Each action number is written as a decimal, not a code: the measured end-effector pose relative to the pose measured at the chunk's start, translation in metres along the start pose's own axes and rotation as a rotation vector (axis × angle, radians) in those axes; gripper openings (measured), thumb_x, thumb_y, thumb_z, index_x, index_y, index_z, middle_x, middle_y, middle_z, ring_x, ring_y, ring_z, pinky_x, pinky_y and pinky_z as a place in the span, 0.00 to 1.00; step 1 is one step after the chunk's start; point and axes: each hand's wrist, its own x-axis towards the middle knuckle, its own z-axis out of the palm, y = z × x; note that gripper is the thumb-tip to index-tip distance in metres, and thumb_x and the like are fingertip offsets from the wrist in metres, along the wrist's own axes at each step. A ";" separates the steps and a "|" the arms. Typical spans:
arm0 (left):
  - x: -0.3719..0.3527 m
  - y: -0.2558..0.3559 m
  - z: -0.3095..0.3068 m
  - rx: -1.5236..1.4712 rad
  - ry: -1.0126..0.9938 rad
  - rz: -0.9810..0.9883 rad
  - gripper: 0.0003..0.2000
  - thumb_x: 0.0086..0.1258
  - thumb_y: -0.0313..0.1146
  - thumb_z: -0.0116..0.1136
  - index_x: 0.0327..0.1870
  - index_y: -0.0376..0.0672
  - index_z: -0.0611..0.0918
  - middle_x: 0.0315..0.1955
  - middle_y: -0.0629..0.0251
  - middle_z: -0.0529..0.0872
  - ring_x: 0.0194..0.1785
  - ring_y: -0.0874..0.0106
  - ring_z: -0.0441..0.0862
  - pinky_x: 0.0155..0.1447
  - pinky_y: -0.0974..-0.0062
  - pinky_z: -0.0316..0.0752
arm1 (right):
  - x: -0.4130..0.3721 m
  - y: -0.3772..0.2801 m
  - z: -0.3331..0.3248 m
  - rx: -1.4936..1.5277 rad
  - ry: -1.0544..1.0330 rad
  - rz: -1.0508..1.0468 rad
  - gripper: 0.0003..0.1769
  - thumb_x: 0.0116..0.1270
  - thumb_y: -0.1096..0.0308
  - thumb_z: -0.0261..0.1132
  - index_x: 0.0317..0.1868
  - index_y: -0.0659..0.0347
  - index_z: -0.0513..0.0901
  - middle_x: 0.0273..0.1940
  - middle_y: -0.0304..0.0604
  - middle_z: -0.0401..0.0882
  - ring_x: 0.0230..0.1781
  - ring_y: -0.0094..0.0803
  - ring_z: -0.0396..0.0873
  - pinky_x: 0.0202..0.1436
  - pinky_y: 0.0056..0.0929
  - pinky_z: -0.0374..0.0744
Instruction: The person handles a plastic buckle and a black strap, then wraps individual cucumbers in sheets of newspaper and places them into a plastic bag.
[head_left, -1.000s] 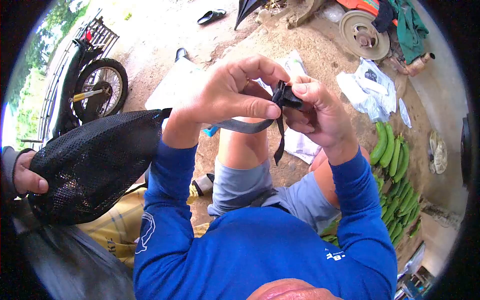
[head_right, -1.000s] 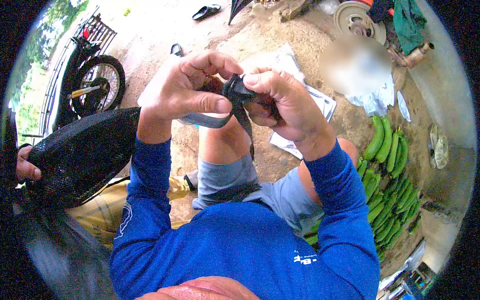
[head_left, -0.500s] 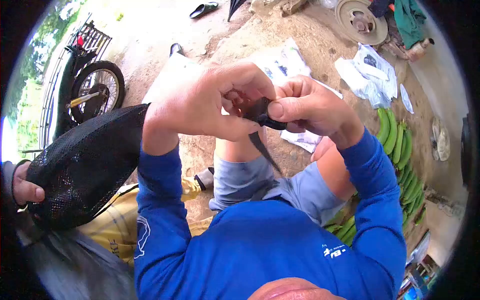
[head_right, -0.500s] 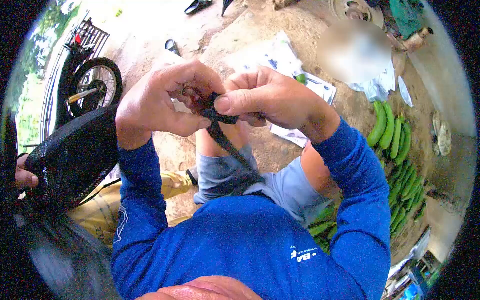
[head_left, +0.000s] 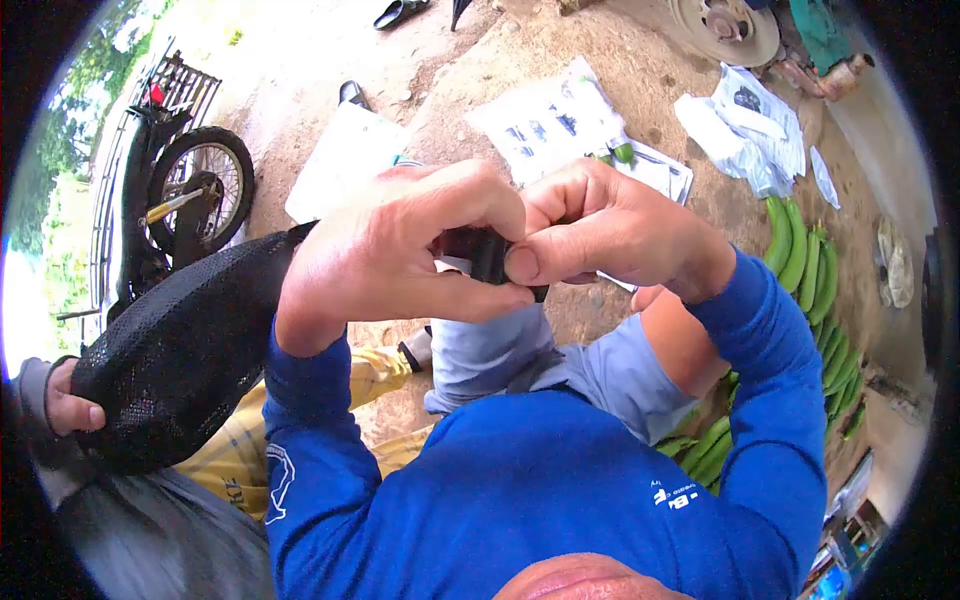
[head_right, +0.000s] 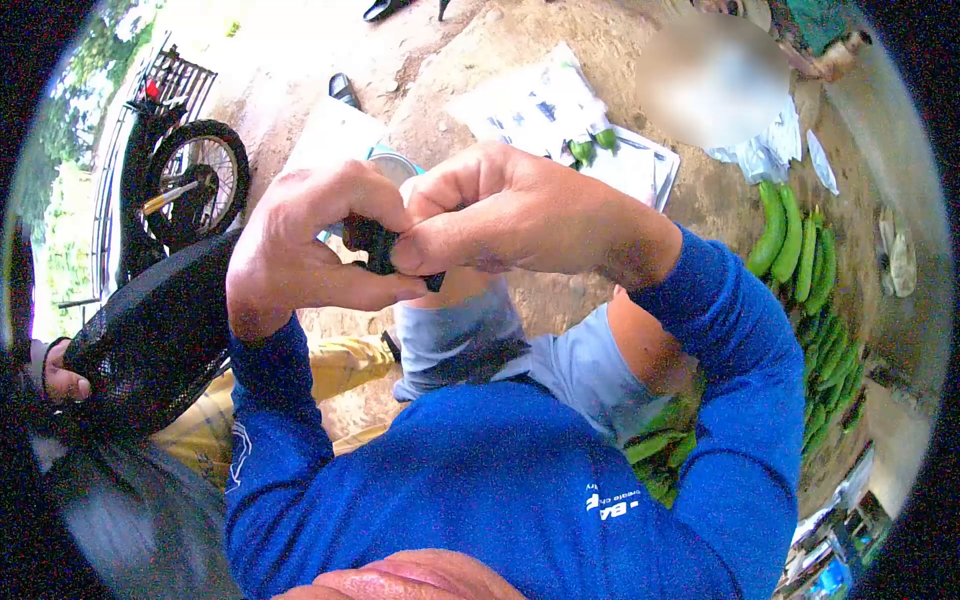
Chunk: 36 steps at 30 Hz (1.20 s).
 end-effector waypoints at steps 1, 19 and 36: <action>0.001 0.001 -0.001 0.016 -0.006 0.026 0.22 0.43 0.32 0.86 0.38 0.47 0.83 0.29 0.69 0.85 0.30 0.74 0.83 0.34 0.74 0.77 | -0.001 0.000 0.003 0.060 -0.020 -0.045 0.10 0.70 0.60 0.70 0.37 0.57 0.87 0.26 0.24 0.78 0.25 0.12 0.68 0.27 0.17 0.64; -0.001 -0.005 -0.001 -0.007 -0.063 0.476 0.22 0.49 0.33 0.84 0.41 0.45 0.81 0.29 0.68 0.86 0.27 0.70 0.85 0.30 0.74 0.76 | -0.009 0.009 0.024 0.025 -0.027 -0.010 0.13 0.68 0.71 0.71 0.26 0.59 0.79 0.24 0.25 0.74 0.25 0.12 0.67 0.27 0.20 0.61; -0.033 -0.040 0.023 -0.749 0.548 0.107 0.26 0.65 0.42 0.74 0.56 0.39 0.74 0.45 0.63 0.82 0.47 0.75 0.80 0.53 0.77 0.75 | 0.023 0.017 0.004 -0.491 0.324 -0.378 0.17 0.72 0.61 0.70 0.55 0.61 0.82 0.35 0.33 0.81 0.38 0.18 0.78 0.42 0.22 0.80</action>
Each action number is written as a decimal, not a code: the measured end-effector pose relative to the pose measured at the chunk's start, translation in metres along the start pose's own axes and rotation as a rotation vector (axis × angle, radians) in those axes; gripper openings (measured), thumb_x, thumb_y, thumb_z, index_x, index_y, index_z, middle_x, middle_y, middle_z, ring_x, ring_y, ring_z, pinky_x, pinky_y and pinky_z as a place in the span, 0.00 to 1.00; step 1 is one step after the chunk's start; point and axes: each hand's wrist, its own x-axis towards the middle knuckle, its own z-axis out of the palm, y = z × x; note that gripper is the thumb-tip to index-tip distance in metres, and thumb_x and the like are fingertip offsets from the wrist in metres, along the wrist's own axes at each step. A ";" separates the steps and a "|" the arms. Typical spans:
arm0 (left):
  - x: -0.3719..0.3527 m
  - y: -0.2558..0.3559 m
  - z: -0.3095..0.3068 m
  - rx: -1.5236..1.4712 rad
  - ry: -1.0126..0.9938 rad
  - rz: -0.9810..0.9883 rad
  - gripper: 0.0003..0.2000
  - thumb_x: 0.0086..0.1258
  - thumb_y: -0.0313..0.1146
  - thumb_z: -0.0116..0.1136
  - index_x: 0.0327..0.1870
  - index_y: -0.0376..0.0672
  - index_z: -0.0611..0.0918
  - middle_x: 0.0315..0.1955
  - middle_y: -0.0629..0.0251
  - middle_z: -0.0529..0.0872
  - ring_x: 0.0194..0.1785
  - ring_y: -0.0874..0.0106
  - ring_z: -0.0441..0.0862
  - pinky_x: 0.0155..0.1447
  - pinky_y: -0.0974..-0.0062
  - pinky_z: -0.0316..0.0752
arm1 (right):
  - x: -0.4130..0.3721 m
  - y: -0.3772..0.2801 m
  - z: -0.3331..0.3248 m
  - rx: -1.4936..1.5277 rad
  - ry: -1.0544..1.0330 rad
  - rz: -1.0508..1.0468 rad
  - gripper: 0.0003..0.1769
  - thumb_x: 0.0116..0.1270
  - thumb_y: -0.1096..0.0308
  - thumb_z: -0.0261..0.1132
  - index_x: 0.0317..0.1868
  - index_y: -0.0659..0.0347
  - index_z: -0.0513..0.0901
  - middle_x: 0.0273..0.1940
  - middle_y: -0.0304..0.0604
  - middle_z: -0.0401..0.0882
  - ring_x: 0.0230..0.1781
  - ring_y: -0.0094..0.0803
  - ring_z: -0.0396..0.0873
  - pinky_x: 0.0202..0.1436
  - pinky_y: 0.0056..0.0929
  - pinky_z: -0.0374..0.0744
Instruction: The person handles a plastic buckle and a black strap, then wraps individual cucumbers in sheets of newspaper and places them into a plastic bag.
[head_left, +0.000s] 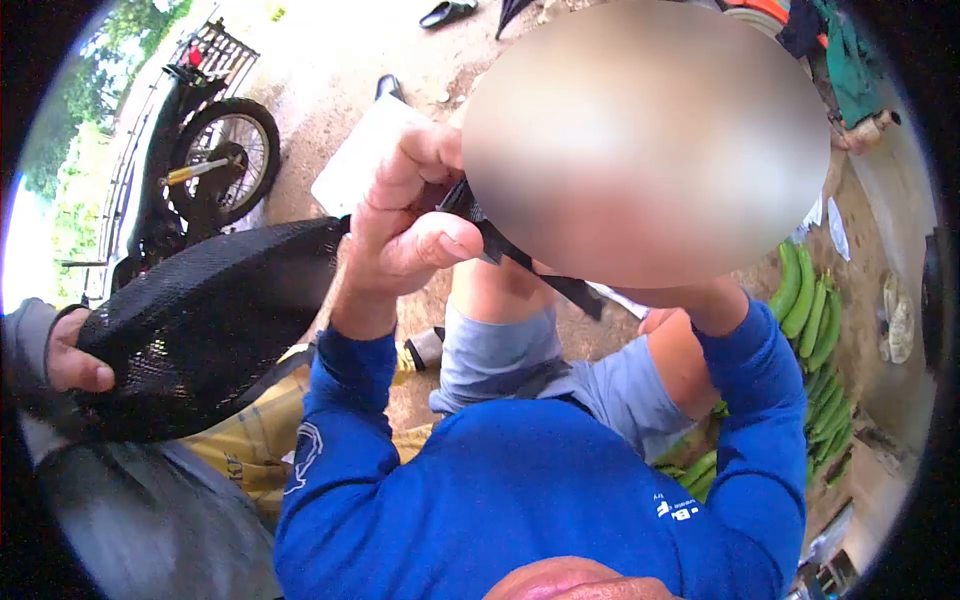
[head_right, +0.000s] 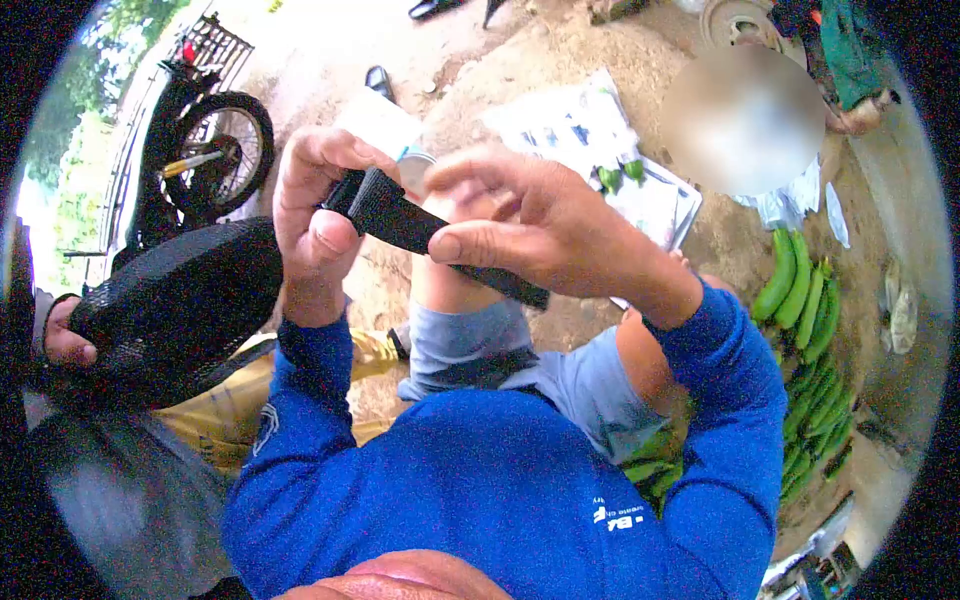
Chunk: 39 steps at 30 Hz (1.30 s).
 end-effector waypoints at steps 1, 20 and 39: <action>0.002 -0.001 -0.001 0.011 0.028 0.066 0.25 0.66 0.43 0.73 0.55 0.39 0.74 0.45 0.63 0.81 0.46 0.75 0.80 0.51 0.77 0.76 | 0.000 0.004 0.001 0.133 -0.093 0.117 0.12 0.72 0.63 0.69 0.49 0.61 0.84 0.32 0.30 0.78 0.34 0.17 0.74 0.38 0.22 0.76; -0.021 0.013 0.004 0.146 0.488 -0.041 0.09 0.78 0.37 0.61 0.50 0.43 0.78 0.31 0.74 0.79 0.29 0.85 0.75 0.31 0.84 0.74 | -0.001 0.000 -0.027 -0.599 -0.107 0.166 0.12 0.70 0.67 0.66 0.45 0.69 0.83 0.27 0.40 0.80 0.28 0.27 0.76 0.33 0.30 0.75; -0.226 0.049 0.066 1.140 0.489 0.448 0.10 0.66 0.23 0.68 0.45 0.36 0.81 0.35 0.54 0.86 0.36 0.61 0.86 0.41 0.66 0.82 | 0.022 0.070 0.179 -0.566 -0.327 -0.270 0.46 0.63 0.56 0.71 0.76 0.67 0.61 0.73 0.66 0.63 0.77 0.54 0.60 0.78 0.43 0.60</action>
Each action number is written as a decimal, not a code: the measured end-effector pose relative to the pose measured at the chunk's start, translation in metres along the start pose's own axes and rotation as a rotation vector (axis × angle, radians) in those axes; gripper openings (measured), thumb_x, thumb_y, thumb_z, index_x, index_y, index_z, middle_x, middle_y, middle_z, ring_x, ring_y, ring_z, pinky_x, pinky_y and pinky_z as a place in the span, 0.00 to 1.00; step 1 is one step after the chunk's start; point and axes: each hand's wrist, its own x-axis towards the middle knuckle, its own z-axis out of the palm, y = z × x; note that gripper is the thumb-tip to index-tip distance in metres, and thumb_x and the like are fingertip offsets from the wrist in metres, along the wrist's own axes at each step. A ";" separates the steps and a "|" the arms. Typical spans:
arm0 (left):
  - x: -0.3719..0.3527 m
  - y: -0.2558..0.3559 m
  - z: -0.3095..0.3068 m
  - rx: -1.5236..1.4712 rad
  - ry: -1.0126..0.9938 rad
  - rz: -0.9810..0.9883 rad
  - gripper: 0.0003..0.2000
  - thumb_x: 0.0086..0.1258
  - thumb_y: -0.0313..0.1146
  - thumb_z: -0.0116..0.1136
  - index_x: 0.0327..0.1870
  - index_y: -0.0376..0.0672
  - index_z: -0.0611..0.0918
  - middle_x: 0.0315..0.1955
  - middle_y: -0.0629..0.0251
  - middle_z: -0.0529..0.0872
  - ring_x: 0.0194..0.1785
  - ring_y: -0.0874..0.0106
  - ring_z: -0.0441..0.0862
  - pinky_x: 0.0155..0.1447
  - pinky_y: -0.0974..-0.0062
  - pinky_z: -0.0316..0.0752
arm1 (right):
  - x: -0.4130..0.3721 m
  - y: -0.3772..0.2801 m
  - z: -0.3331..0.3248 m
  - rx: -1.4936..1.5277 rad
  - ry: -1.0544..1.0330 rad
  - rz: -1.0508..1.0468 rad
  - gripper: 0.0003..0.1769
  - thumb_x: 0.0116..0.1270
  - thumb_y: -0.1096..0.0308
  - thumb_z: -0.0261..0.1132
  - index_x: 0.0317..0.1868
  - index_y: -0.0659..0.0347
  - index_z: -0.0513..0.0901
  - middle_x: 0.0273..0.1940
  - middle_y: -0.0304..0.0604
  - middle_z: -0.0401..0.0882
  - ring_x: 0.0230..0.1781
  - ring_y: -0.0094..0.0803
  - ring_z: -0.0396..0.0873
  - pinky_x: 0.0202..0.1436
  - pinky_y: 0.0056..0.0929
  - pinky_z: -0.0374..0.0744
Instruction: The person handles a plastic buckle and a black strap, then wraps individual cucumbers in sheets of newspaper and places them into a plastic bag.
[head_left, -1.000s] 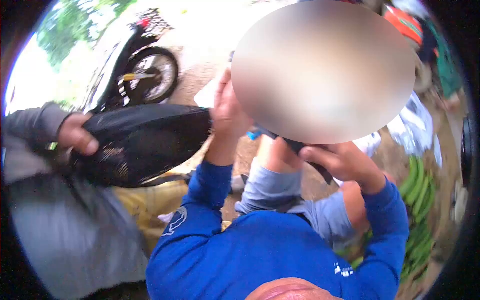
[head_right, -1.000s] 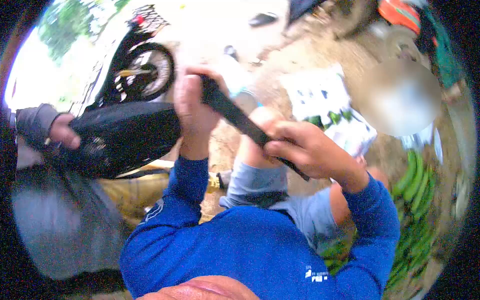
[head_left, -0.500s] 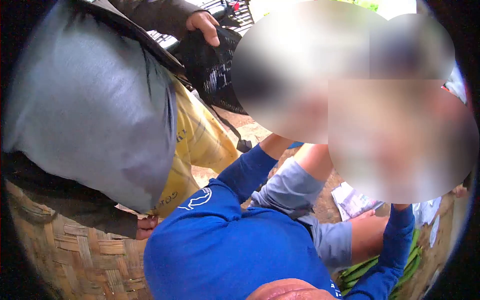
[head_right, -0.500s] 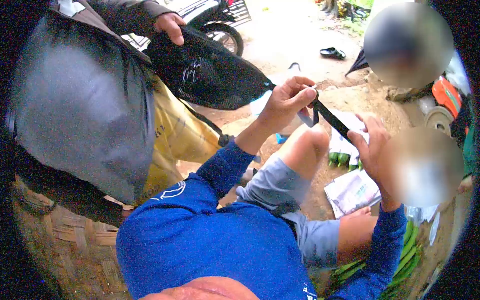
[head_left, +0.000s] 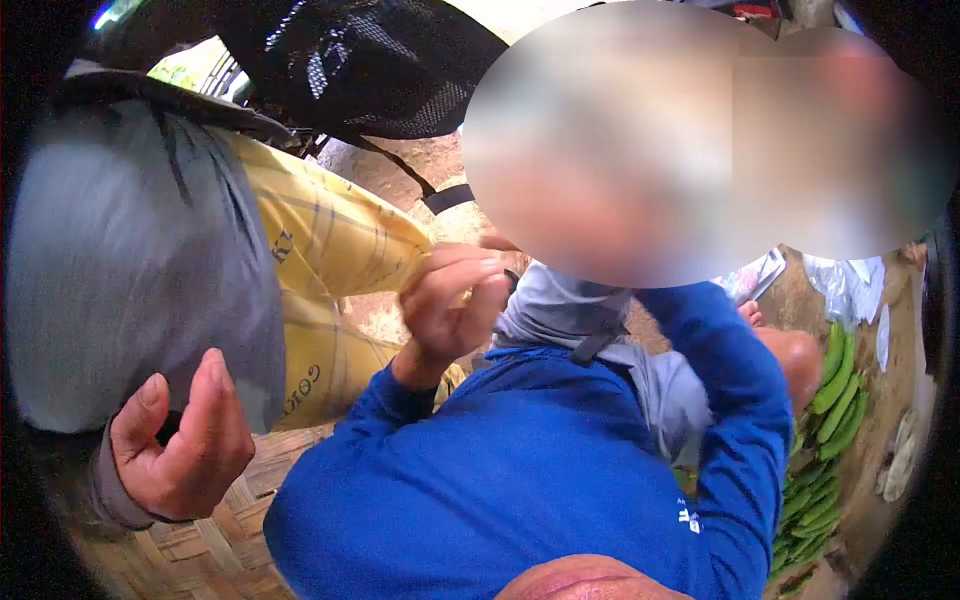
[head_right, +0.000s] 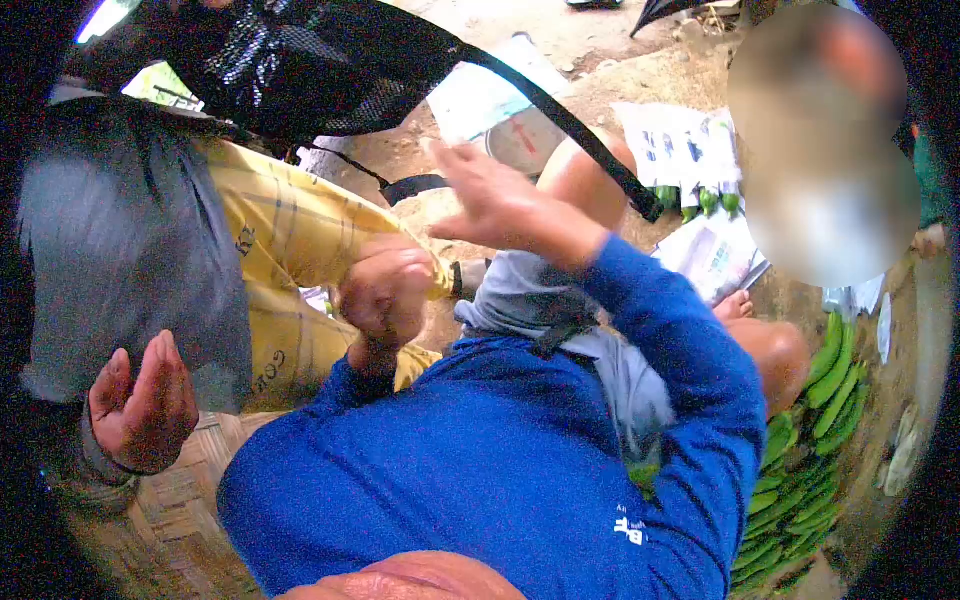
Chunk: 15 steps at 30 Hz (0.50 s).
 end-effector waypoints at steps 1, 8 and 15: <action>-0.001 0.001 -0.010 0.007 0.047 -0.021 0.09 0.66 0.22 0.66 0.45 0.35 0.80 0.35 0.54 0.86 0.35 0.61 0.86 0.41 0.66 0.82 | 0.018 0.006 0.030 -0.005 0.135 -0.077 0.41 0.63 0.57 0.70 0.72 0.67 0.67 0.69 0.65 0.69 0.73 0.53 0.65 0.75 0.43 0.65; 0.025 -0.023 -0.033 0.251 -0.030 0.049 0.15 0.62 0.19 0.61 0.51 0.37 0.81 0.50 0.50 0.84 0.52 0.56 0.83 0.57 0.61 0.79 | 0.010 -0.009 -0.029 0.369 -0.276 0.086 0.18 0.63 0.77 0.60 0.53 0.64 0.84 0.37 0.51 0.88 0.36 0.35 0.86 0.45 0.35 0.81; 0.081 -0.020 0.053 0.285 -0.184 0.136 0.29 0.50 0.19 0.72 0.58 0.43 0.84 0.72 0.43 0.68 0.61 0.54 0.78 0.64 0.58 0.74 | -0.057 -0.074 -0.195 0.490 -0.322 0.442 0.15 0.68 0.71 0.59 0.50 0.67 0.86 0.32 0.40 0.85 0.27 0.22 0.82 0.31 0.22 0.81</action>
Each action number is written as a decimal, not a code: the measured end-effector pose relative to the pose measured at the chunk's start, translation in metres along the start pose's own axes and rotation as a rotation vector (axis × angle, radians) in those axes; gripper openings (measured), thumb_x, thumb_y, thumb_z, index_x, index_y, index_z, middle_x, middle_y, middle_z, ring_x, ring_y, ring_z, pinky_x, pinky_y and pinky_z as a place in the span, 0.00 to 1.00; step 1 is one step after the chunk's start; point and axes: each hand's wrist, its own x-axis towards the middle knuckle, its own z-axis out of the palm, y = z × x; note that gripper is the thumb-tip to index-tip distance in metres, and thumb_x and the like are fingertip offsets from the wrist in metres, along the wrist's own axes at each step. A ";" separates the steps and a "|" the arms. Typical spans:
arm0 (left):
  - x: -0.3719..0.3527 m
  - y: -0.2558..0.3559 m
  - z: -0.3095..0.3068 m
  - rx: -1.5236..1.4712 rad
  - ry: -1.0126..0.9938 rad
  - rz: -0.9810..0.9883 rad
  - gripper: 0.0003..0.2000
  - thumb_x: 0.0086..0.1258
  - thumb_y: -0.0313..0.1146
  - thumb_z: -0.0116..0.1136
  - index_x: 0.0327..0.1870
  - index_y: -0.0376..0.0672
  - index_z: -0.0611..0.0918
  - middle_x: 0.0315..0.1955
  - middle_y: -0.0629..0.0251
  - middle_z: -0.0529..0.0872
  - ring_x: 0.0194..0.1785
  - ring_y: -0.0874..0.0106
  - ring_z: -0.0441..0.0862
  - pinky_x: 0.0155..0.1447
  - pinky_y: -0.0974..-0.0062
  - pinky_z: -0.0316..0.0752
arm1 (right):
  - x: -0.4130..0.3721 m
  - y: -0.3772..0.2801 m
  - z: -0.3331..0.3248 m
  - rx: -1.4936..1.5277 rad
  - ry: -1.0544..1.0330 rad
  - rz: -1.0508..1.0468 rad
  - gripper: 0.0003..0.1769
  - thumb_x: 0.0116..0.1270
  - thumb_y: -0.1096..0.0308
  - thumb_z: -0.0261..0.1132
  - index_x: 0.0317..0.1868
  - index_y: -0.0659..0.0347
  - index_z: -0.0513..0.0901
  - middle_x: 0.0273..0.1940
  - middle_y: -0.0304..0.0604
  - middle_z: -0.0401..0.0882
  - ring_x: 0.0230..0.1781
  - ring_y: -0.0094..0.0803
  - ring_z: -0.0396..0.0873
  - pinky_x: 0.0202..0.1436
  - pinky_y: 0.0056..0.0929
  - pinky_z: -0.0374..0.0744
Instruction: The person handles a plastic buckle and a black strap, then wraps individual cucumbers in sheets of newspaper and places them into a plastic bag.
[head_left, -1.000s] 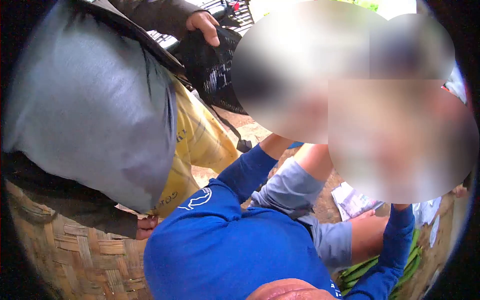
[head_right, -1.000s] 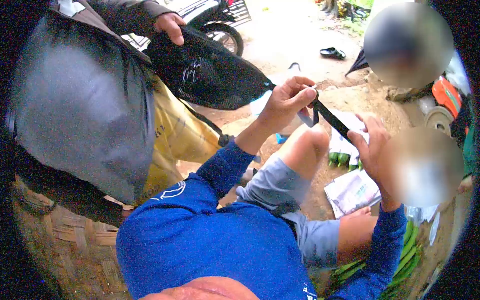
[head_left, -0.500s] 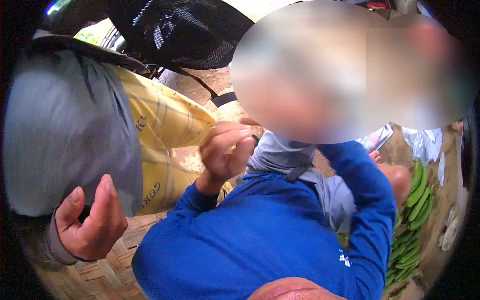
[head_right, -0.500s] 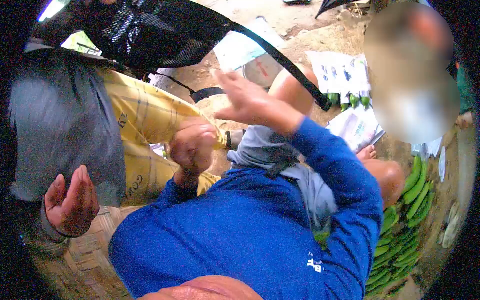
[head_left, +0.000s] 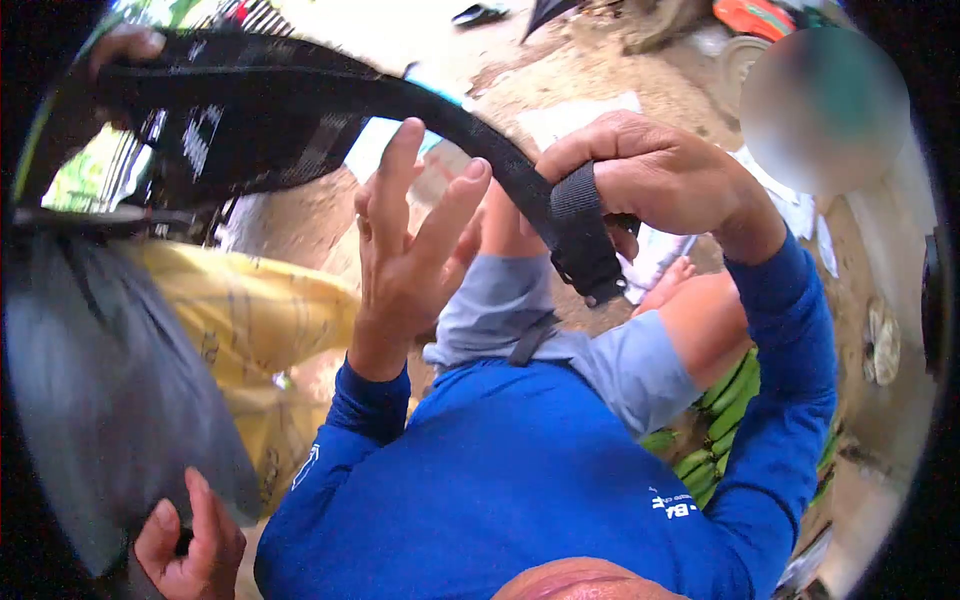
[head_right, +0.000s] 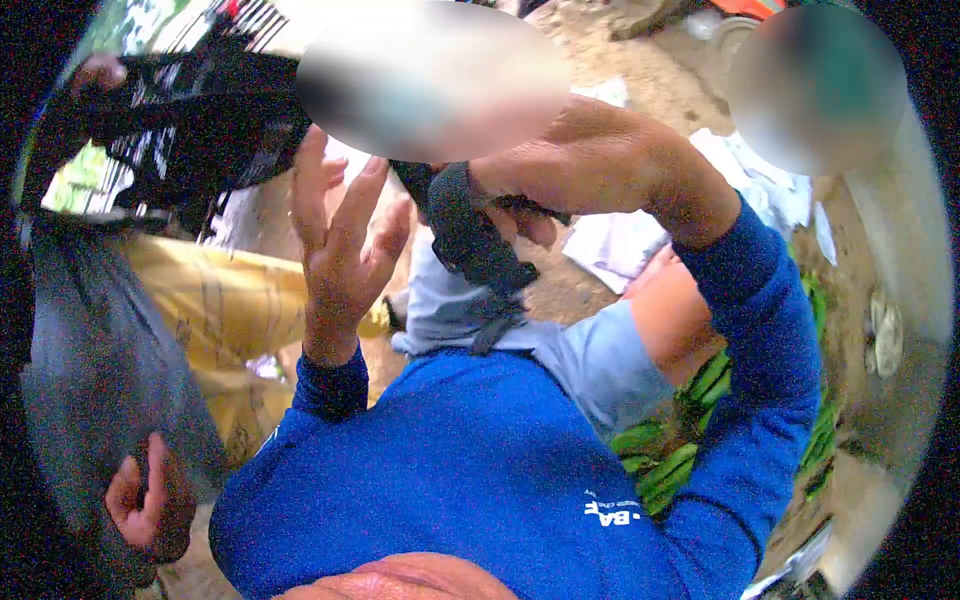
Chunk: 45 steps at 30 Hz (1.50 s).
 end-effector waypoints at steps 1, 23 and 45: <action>0.017 0.009 0.009 -0.088 0.081 0.051 0.28 0.50 0.19 0.74 0.57 0.42 0.84 0.71 0.39 0.67 0.55 0.57 0.81 0.57 0.61 0.77 | -0.014 0.002 -0.010 -0.001 0.049 -0.082 0.15 0.68 0.71 0.58 0.50 0.68 0.86 0.34 0.40 0.85 0.29 0.22 0.82 0.34 0.22 0.81; 0.080 0.009 0.062 -0.345 0.033 0.126 0.19 0.48 0.23 0.79 0.43 0.40 0.87 0.35 0.61 0.85 0.34 0.67 0.83 0.36 0.70 0.76 | -0.012 0.090 -0.062 0.157 0.441 -0.331 0.24 0.73 0.54 0.66 0.61 0.62 0.80 0.51 0.44 0.85 0.53 0.28 0.82 0.54 0.29 0.80; 0.093 0.010 0.020 -0.436 -0.037 -0.439 0.15 0.63 0.20 0.68 0.51 0.34 0.84 0.34 0.61 0.90 0.21 0.87 0.73 0.25 0.86 0.65 | -0.006 0.037 -0.031 0.681 0.386 -0.242 0.20 0.79 0.61 0.56 0.63 0.65 0.74 0.43 0.44 0.86 0.35 0.26 0.86 0.29 0.26 0.85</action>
